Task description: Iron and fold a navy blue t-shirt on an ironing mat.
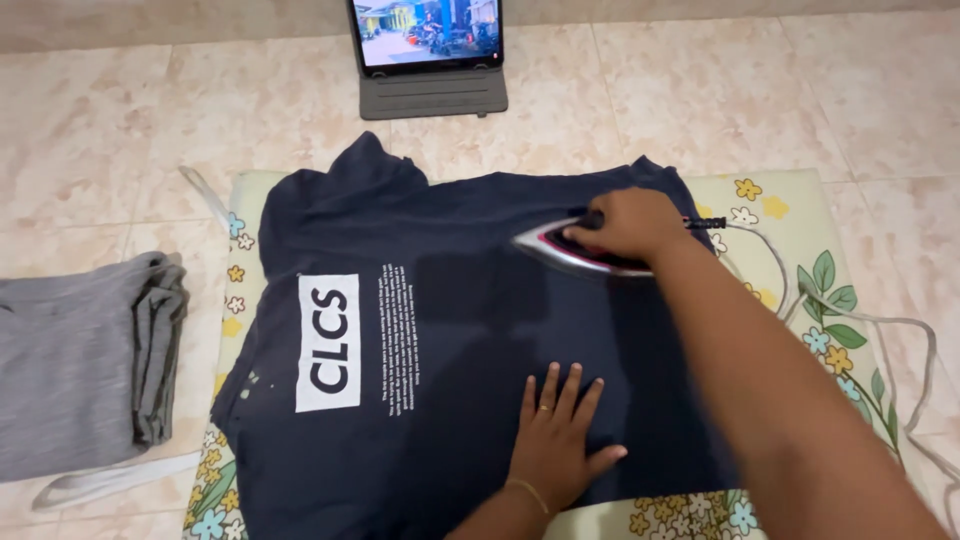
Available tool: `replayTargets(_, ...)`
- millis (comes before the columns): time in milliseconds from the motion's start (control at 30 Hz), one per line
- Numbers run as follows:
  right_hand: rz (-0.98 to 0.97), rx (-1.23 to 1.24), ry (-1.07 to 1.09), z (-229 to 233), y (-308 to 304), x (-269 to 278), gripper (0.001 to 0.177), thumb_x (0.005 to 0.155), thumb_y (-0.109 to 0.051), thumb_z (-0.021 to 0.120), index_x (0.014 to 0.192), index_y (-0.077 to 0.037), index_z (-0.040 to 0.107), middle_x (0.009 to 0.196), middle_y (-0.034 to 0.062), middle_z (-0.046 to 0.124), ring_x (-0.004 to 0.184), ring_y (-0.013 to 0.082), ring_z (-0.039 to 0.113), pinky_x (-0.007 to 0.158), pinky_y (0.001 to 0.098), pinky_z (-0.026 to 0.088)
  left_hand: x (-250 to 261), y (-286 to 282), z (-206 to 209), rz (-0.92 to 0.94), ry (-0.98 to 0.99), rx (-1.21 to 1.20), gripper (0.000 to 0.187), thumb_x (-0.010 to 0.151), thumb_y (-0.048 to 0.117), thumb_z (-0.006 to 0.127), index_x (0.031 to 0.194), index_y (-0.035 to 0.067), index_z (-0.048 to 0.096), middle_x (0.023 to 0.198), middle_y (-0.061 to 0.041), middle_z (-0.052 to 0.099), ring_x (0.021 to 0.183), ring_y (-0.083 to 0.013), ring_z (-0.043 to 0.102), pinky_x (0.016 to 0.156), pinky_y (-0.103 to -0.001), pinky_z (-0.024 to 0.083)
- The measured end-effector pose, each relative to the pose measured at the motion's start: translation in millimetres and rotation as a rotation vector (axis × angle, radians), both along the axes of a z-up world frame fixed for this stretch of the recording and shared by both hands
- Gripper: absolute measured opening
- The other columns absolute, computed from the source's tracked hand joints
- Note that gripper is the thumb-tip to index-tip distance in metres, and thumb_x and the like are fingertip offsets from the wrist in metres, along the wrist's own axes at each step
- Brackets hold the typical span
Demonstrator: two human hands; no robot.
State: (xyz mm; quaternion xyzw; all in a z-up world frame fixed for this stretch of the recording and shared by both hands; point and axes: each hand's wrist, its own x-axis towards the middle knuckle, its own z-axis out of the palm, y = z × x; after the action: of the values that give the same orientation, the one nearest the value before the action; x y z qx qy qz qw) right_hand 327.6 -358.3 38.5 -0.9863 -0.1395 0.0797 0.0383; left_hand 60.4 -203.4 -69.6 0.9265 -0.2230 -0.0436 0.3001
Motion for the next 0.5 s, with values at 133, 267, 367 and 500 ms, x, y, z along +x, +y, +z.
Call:
replayTargets(133,0.119,-0.080,0.051,15,0,-48,0.061,0.078,-0.073,0.067,0.090,-0.015,0.082,0.077,0.0141,0.073,0.077,0.0355,0.072,0.071,0.0475,0.056,40,61,51,-0.035,-0.022,-0.038,0.067,0.090,0.055,0.063,0.137,0.008,0.057,0.148,-0.020,0.048,0.147,-0.0416,0.031,0.115,-0.069,0.014)
replayTargets(267,0.385,0.015,0.141,23,9,-100,0.055,0.074,-0.067,0.070,0.098,-0.019,0.081,0.072,0.0137,0.073,0.069,0.0350,0.072,0.063,0.0456,0.056,95,185,60,0.367,-0.059,0.215,0.027,0.084,0.033,0.074,0.094,0.008,0.075,0.107,-0.013,0.070,0.113,-0.0348,0.061,0.099,-0.052,0.046)
replayTargets(367,0.553,0.107,0.159,17,29,-142,0.050,0.075,-0.063,0.073,0.096,-0.018,0.080,0.070,0.0127,0.073,0.067,0.0336,0.072,0.062,0.0451,0.055,87,279,43,0.653,-0.108,0.321,0.030,0.084,0.035,0.076,0.100,0.010,0.075,0.107,-0.013,0.071,0.109,-0.0341,0.063,0.094,-0.049,0.050)
replayTargets(500,0.623,0.150,0.031,8,72,-160,0.048,0.075,-0.061,0.074,0.081,-0.013,0.076,0.068,0.0130,0.070,0.069,0.0345,0.069,0.062,0.0475,0.054,53,358,33,0.728,-0.079,0.361,0.038,0.079,0.033,0.077,0.111,0.014,0.076,0.115,-0.015,0.069,0.109,-0.0369,0.062,0.090,-0.049,0.050)
